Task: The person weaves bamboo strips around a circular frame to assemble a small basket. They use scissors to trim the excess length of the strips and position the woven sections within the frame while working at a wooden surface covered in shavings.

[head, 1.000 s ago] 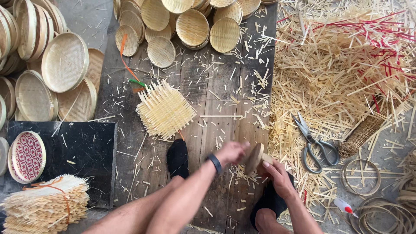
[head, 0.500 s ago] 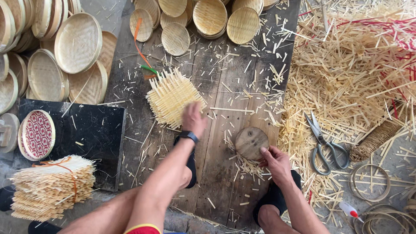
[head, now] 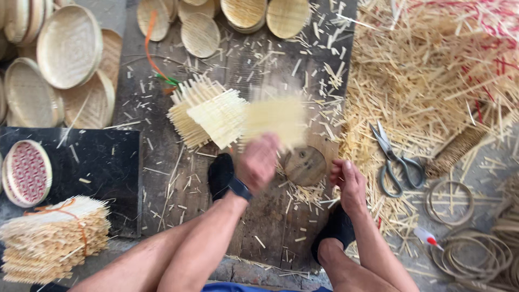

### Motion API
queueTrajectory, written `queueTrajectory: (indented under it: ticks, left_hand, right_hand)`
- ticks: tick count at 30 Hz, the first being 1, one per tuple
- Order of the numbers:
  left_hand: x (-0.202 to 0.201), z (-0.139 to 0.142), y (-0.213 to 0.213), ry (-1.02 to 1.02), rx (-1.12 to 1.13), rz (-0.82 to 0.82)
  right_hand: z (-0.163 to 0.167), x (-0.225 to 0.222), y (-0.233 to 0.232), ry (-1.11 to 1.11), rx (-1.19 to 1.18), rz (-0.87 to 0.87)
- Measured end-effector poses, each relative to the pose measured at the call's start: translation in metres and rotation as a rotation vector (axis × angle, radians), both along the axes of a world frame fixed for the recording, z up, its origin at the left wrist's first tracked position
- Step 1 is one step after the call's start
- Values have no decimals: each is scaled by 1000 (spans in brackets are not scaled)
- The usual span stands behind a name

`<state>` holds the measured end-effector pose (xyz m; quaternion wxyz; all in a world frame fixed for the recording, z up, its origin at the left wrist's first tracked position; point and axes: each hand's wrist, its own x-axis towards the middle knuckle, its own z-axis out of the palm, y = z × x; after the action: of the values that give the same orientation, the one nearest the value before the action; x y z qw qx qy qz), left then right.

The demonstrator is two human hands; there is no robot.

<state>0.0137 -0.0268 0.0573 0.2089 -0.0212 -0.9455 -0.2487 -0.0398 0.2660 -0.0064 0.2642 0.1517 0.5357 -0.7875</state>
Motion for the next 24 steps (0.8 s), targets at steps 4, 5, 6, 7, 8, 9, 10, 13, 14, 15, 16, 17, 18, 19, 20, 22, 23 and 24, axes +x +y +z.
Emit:
queueTrajectory:
  ticks: [4,5,6,7,8,9,10,13,14,15,16,17,18,19,20,22,23,24]
  left_hand:
    - [48,10,77,-192,-116,-434]
    - [52,11,84,-214,-117,-420]
    - [54,12,88,-239,-121,-407]
    - [56,13,90,-265,-126,-394]
    - [54,13,89,-239,-122,-406]
    - [50,11,87,-213,-118,-416]
    - [44,8,83,-183,-117,-424]
    - [28,-9,69,-350,279,185]
    - [21,-18,59,-491,431,304]
    - [13,-28,48,-628,584,428]
    - [10,-37,41,-758,738,557]
    - [9,-45,36,-748,928,522]
    - [8,-52,34,-738,1116,480]
    - [10,-57,33,-731,1306,437]
    - [11,-60,33,-753,1323,458]
    - [13,-60,34,-793,1356,497]
    - [13,-57,35,-807,1344,512]
    - [13,-54,35,-821,1332,526]
  right_hand:
    - [6,1,1,-17,124,62]
    - [9,1,0,5,162,115]
    - [12,3,-1,24,197,168]
    - [16,3,-3,43,231,222]
    - [19,2,-4,42,276,242]
    - [23,0,-6,42,319,264]
    - [25,-2,-8,46,361,286]
    - [30,-7,-15,119,456,300]
    - [30,-8,-16,108,468,281]
    - [29,-8,-17,100,481,265]
    - [28,-8,-17,96,494,252]
    - [26,-8,-17,104,444,239]
    - [24,-7,-16,109,396,222]
    - [23,-5,-13,107,351,208]
    - [22,-4,-11,98,352,210]
    - [21,-2,-8,86,353,213]
    - [21,-1,-7,77,369,210]
    - [21,-1,-7,69,384,206]
